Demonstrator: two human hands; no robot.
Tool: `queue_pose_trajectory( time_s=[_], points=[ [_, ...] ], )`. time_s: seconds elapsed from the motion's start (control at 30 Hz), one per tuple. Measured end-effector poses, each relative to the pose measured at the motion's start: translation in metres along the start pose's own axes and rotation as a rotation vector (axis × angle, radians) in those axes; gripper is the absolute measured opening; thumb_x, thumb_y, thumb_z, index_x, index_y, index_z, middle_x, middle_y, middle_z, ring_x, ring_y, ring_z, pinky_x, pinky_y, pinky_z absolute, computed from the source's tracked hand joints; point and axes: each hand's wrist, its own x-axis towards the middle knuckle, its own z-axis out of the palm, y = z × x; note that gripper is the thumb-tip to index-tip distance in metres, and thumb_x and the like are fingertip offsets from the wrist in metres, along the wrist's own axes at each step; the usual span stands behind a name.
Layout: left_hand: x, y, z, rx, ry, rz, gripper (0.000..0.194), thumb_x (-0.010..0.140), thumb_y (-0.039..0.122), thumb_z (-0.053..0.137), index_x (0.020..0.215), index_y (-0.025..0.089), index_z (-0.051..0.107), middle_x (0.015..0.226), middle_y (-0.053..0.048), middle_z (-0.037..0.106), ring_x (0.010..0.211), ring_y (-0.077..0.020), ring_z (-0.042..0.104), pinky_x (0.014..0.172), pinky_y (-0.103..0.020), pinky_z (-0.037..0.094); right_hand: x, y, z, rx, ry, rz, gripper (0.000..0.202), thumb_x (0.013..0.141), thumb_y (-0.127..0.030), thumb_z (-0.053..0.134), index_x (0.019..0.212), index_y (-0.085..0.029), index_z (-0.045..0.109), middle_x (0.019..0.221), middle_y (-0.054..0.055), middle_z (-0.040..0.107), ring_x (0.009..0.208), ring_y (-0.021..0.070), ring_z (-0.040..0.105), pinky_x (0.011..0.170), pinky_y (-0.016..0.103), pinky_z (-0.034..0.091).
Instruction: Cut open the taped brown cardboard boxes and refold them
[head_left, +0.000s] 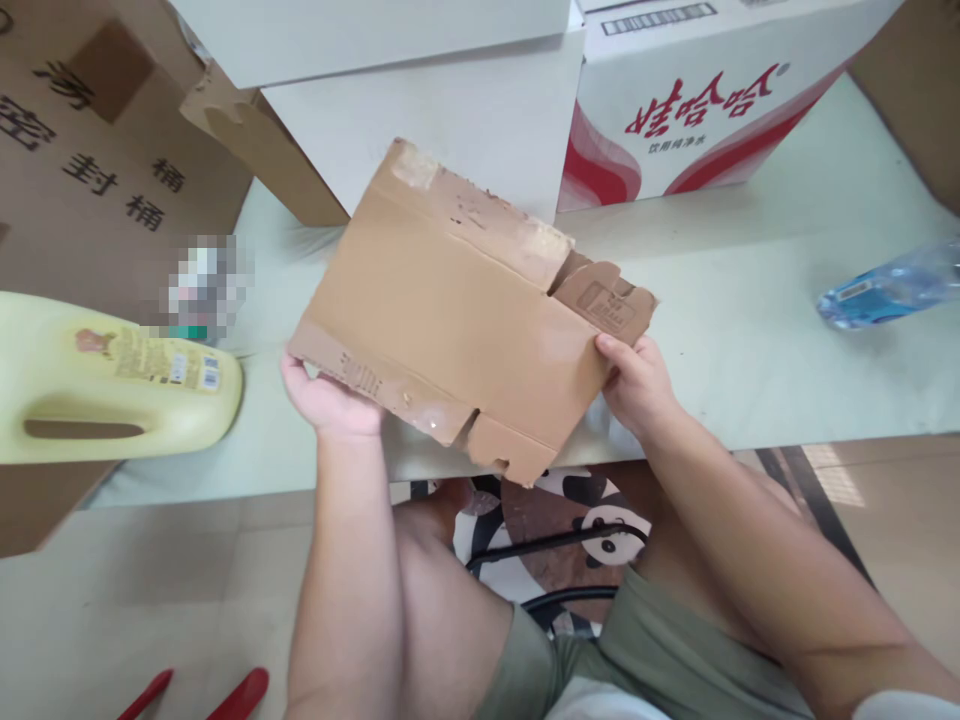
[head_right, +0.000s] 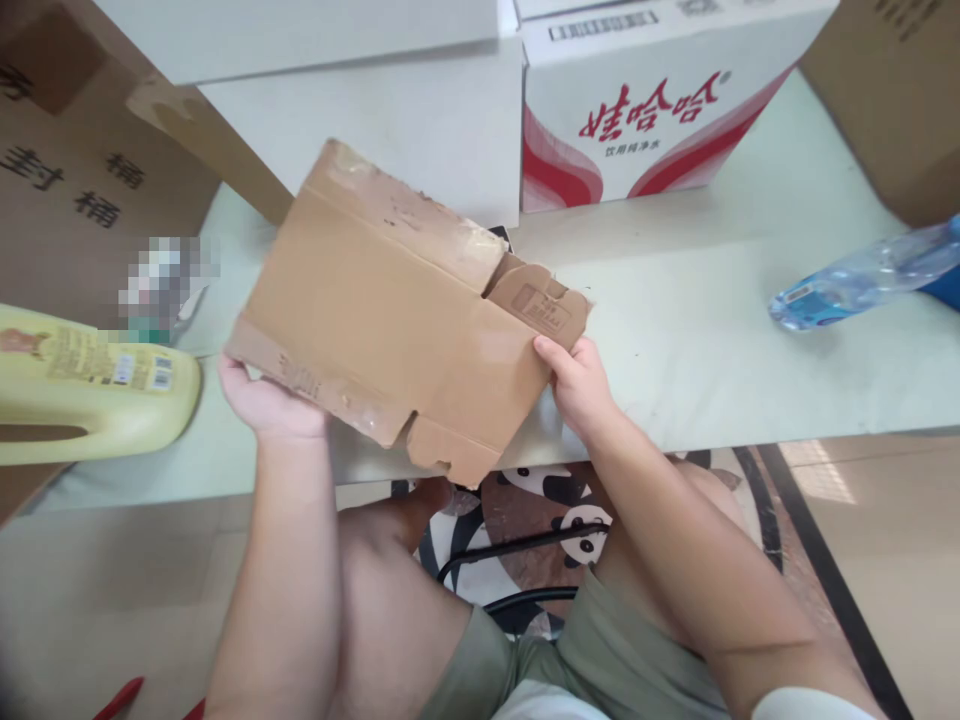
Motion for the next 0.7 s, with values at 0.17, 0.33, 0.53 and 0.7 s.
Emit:
queue_pose_trajectory(
  time_s=[0.17,0.33,0.53,0.7],
  points=[
    [-0.001,0.001,-0.016,0.212,-0.04,-0.078,0.045,0.078,0.056,0.073,0.099,0.016,0.072,0.103,-0.01,0.078,0.11,-0.0288,0.071,0.097,-0.04,0.058,0.001,0.004,0.004,0.072,0.144,-0.067,0.04,0.068,-0.054,0.084,0.093,-0.025,0.074,0.098,0.002,0.08,0.1,0.0262,0.075,0.091,0.039,0.061],
    [0.001,0.0,-0.023,0.324,0.021,-0.087,0.041,0.062,0.04,0.09,0.094,0.019,0.075,0.093,-0.005,0.078,0.086,-0.0225,0.072,0.084,-0.036,0.061,0.003,0.002,0.006,0.081,0.059,-0.019,0.046,0.069,-0.059,0.083,0.099,-0.025,0.072,0.108,0.003,0.079,0.107,0.0279,0.074,0.096,0.043,0.061],
    [0.01,-0.001,-0.022,0.401,0.078,-0.028,0.035,0.065,0.037,0.084,0.094,0.022,0.072,0.093,-0.004,0.076,0.084,-0.0174,0.069,0.071,-0.026,0.053,0.008,-0.006,-0.007,0.074,0.015,-0.085,0.042,0.075,-0.059,0.077,0.101,-0.027,0.071,0.113,0.004,0.078,0.117,0.0303,0.071,0.103,0.047,0.058],
    [0.01,-0.009,-0.027,0.592,-0.032,0.115,0.036,0.07,0.051,0.08,0.087,0.019,0.075,0.088,-0.005,0.073,0.071,-0.0145,0.066,0.064,-0.025,0.049,0.007,-0.007,-0.013,0.023,-0.007,-0.224,0.046,0.071,-0.07,0.076,0.093,-0.029,0.072,0.099,0.004,0.079,0.119,0.0321,0.071,0.105,0.048,0.057]
  ],
)
